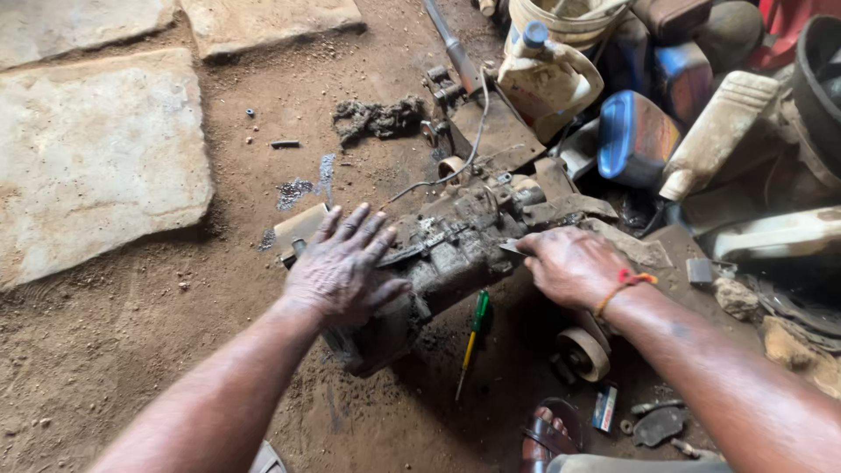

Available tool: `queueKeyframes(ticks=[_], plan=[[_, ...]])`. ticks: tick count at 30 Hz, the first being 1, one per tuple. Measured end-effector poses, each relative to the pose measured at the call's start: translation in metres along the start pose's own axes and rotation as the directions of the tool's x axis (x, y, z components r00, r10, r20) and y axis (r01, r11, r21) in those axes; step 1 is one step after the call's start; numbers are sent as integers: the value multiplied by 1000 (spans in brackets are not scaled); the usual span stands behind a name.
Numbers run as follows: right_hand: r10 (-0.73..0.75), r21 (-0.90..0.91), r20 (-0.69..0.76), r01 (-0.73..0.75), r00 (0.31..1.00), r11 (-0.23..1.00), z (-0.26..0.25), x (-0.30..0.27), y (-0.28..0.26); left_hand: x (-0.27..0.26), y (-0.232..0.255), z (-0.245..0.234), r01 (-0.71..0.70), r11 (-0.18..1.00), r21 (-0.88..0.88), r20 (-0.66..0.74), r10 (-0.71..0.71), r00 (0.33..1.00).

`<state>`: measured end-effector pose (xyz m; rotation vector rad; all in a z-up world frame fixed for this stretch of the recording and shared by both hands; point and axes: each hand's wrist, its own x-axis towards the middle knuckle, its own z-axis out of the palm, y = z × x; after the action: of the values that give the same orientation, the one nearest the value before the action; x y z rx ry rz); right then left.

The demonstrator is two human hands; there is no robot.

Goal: The person scrapes built-up grime and grease from a metal casing by hand and with a metal blade, and wipes the surface with a cloth.

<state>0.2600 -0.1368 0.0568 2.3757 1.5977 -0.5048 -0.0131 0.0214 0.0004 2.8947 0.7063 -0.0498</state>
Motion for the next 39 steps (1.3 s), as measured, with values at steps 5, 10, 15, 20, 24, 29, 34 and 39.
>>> queueKeyframes(ticks=[5,10,15,20,24,29,34,39], plan=[[1,-24,14,0,1000,1000,6,0,-5,1,3,7,-56,998,25,101,53,993],[-72,-1,-24,72,997,997,3,1,-9,0,4,6,-226,973,44,196,214,957],[-73,-23,-34,72,997,997,12,-2,-15,4,3,2,-139,990,34,201,129,971],[-72,-35,-27,71,997,997,16,-3,-4,3,2,7,-106,993,43,232,93,968],[-58,-33,-47,56,997,998,16,2,-7,3,3,2,-107,994,39,194,97,976],[-2,-31,0,2,1000,1000,-1,-2,-11,2,4,0,-81,996,36,204,73,976],[19,-104,150,-4,989,995,-21,-27,-19,4,-1,6,-87,996,1,145,86,986],[63,-157,156,-38,986,987,-17,-28,-20,4,1,5,-80,997,-3,160,80,984]])
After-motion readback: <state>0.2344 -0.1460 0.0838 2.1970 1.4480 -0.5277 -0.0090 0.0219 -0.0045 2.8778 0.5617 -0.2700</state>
